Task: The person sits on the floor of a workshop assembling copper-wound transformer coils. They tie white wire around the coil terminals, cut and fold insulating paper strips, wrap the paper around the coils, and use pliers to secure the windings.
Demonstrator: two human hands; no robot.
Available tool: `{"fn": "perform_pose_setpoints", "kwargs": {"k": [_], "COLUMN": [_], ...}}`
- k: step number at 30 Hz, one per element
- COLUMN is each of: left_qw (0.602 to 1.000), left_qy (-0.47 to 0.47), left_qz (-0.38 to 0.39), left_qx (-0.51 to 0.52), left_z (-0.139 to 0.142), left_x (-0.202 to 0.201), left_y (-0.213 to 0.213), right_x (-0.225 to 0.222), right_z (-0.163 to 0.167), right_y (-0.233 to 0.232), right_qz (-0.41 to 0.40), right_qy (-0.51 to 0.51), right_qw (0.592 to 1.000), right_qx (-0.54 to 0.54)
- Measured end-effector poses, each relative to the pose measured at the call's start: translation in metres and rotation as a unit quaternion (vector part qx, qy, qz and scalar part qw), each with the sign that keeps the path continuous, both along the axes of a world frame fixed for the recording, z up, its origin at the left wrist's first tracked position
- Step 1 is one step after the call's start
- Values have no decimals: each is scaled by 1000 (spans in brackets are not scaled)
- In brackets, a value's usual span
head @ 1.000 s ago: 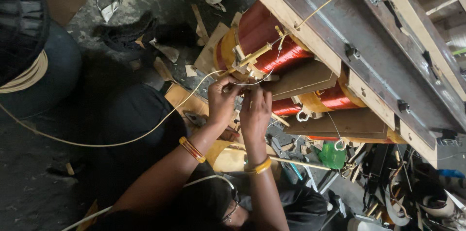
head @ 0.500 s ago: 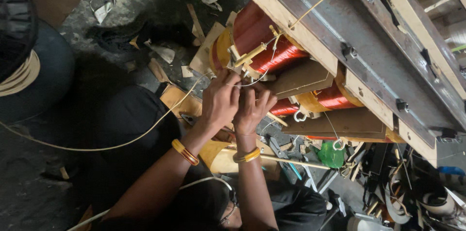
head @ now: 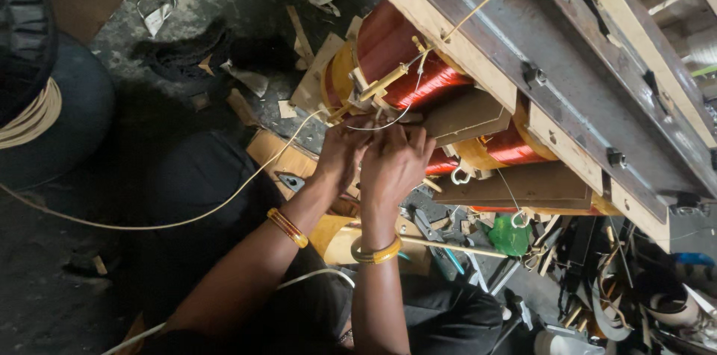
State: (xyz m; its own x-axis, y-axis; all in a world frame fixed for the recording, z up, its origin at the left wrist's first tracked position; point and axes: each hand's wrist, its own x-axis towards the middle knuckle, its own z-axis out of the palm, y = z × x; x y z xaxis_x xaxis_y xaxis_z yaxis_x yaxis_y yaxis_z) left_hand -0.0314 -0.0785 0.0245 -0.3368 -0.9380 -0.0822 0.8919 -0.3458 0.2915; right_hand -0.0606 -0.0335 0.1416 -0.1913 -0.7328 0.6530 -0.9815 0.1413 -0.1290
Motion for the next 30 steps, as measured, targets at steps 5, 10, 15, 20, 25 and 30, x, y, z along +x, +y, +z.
{"fn": "perform_pose_setpoints", "kwargs": {"k": [5,10,15,20,25,30], "left_qw": [996,981,968,990,989,985], "left_qy": [-85,-163,-210,-108,-119,-143], "left_qz": [0,63,102,63,68,90], "left_qx": [-19,-83,-94,-64,-45,-47], "left_z": [4,16,21,20,20,20], "left_x": [2,12,16,10,10,15], "left_y": [-1,1,3,-2,-5,0], "right_x": [-2,-10,-15,-24,-34,-34], "right_z": [-1,-11,-23,-43,-51,-51], "right_y": [-9,-12,24,25,8,0], "right_qz": [-18,15,80,144,125,90], "right_qy": [-2,63,-185,-39,58,62], "right_qw": [1000,998,979,984,988,994], "right_qx": [0,13,-22,-94,-69,0]}}
